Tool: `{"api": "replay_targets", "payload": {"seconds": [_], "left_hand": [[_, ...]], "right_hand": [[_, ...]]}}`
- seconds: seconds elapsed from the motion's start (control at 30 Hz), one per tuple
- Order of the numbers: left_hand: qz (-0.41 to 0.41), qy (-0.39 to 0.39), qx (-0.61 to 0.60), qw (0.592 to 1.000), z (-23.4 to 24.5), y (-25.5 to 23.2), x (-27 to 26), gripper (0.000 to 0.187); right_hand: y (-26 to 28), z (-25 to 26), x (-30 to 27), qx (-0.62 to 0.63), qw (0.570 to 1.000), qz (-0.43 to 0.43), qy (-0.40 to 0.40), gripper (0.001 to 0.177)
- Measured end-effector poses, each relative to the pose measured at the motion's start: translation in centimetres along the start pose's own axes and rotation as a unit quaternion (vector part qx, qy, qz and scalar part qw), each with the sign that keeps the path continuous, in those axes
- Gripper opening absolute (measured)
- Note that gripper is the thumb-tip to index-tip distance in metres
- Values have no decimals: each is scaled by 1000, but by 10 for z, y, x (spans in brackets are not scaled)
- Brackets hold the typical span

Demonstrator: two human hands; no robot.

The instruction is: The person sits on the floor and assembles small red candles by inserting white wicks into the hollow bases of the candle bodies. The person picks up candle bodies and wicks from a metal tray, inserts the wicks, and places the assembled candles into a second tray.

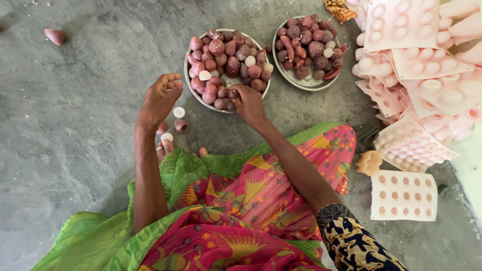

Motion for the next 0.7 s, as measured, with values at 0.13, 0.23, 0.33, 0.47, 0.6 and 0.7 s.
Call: {"api": "replay_targets", "payload": {"seconds": [0.13,0.23,0.33,0.47,0.6,0.7], "left_hand": [[-18,0,4,1000,0,-1,-2,41],[-3,-15,31,999,3,2,-1,44],[11,-40,103,994,6,15,0,47],[64,-44,292,953,7,45,3,51],[163,-6,409,898,6,71,-3,68],[237,48,417,876,-6,76,-7,101]], "right_hand": [[-9,-8,-2,6,1000,7,-10,31],[-16,-11,-2,69,997,-30,5,31],[-17,-10,-2,61,998,-29,11,29],[-13,-4,-4,-3,999,36,-19,30],[-9,0,-5,15,1000,20,-8,27],[-14,4,-9,40,999,-28,-7,24]]}}
Point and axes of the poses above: each hand's wrist, its own x-axis towards the middle knuckle, its own z-axis out of the back of the hand, y = z × x, the point moved 2 cm from there along x, towards the middle knuckle, and after that the axes turned 2 degrees about y, right-handed, at the moved point
